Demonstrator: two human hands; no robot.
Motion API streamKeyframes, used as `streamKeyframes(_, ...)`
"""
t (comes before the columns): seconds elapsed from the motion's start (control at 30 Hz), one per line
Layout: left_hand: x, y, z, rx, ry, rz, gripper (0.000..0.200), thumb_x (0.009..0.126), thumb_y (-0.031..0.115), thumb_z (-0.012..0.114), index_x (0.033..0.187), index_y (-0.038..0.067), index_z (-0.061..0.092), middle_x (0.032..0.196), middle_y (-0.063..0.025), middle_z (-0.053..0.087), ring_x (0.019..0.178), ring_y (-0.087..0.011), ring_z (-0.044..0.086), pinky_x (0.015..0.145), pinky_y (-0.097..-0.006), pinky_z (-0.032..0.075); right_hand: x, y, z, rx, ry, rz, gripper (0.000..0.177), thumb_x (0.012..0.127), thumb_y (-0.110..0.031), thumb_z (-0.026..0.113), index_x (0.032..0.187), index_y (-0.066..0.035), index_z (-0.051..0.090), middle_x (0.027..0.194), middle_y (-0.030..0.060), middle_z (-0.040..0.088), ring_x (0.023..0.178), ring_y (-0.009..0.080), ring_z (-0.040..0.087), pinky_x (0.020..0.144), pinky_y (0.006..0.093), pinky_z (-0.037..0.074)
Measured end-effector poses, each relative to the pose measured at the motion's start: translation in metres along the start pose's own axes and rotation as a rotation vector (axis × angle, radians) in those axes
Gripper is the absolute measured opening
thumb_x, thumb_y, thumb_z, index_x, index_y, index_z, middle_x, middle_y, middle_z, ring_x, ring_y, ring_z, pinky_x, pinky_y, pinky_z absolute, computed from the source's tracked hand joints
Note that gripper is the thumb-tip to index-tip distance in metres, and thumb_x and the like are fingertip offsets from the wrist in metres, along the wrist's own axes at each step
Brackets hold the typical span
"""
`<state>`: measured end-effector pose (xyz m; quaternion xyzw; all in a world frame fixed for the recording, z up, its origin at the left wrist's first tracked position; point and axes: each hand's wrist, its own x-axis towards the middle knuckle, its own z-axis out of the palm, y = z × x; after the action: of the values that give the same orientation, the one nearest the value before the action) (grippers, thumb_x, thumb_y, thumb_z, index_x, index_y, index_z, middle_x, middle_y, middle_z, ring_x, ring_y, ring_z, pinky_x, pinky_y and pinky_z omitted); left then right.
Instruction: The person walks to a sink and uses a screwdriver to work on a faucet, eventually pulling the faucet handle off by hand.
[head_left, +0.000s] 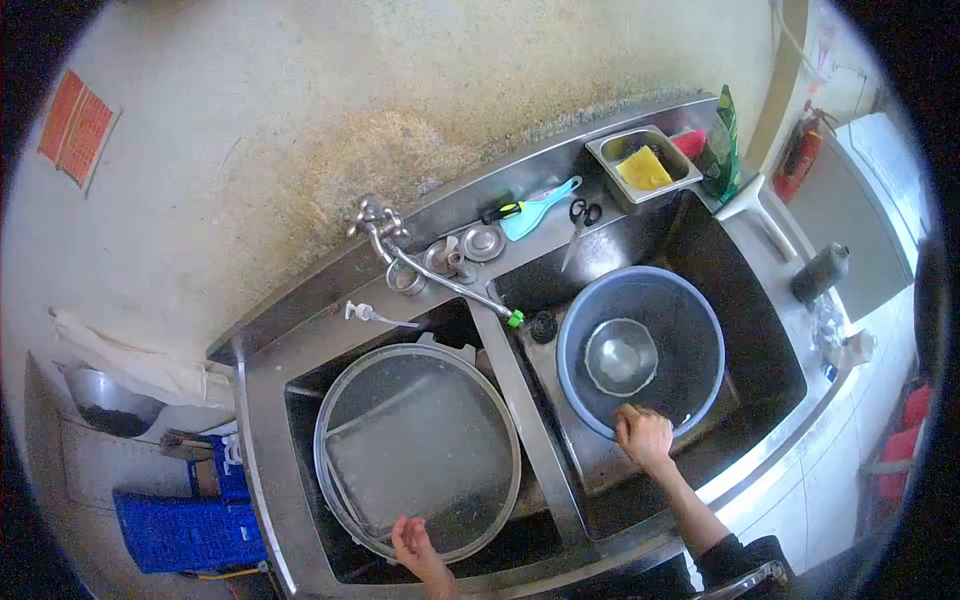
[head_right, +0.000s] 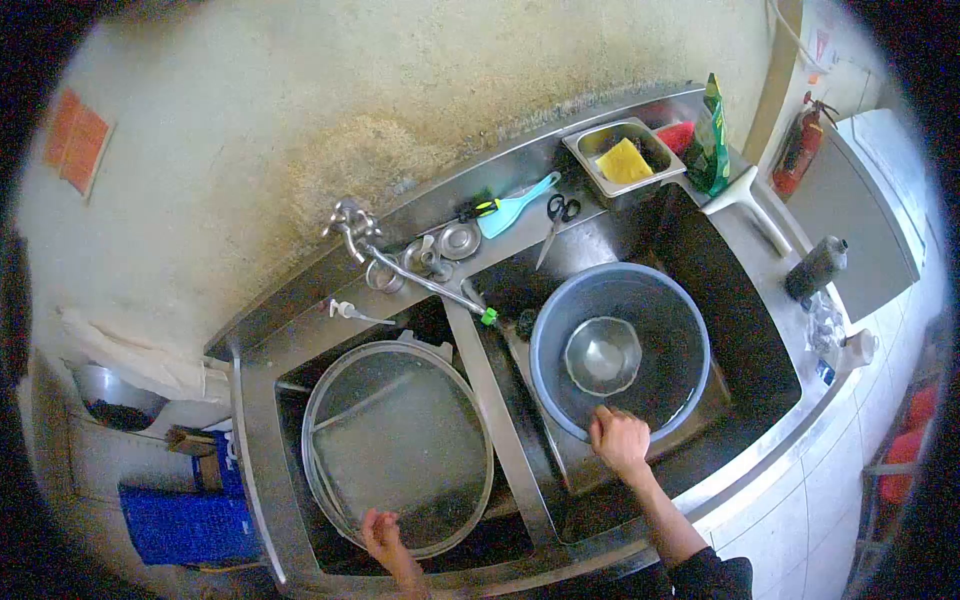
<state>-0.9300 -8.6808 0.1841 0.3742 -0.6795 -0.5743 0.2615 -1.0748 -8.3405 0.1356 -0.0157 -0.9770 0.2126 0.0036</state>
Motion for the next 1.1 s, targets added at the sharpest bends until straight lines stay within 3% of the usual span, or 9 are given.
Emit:
streamKeyframes(0.43,0.005,-0.009,0.018,-0.018,-0.074,-0.031,0.028,0.087,0.006,0.058,0.114,-0.001,0.050,0.097,-0.0096,0.059,0.090,-0.0169,0.056,0.085,-0.0293,0.045,0.005,-0.005,0.002,-0.038,0.073,0.051,0.014,0.076,-0.022,0.055,0.072,-0.009,0.058,0.067,0.0132,0.060,0.063,0.0328,0.060,0.058,0.0453,0.047)
streamKeyframes(0.97,0.010,-0.021,0.022,-0.049,-0.110,-0.057,0.028,0.087,0.004,0.058,0.114,0.000,0.050,0.096,-0.0088,0.059,0.092,-0.0173,0.057,0.087,-0.0302,0.046,0.008,-0.012,-0.001,-0.117,0.014,0.136,0.021,0.076,-0.031,0.054,0.077,-0.012,0.062,0.070,0.0130,0.063,0.065,0.0334,0.063,0.061,0.0446,0.050)
streamKeyframes(1.1,0.010,-0.021,0.021,-0.053,-0.118,-0.035,0.028,0.087,0.005,0.058,0.114,0.000,0.051,0.096,-0.0090,0.060,0.091,-0.0171,0.057,0.087,-0.0300,0.046,0.007,-0.016,-0.006,-0.034,0.011,0.156,0.015,0.074,-0.025,0.058,0.080,-0.012,0.063,0.084,0.0114,0.063,0.077,0.0304,0.061,0.069,0.0418,0.050)
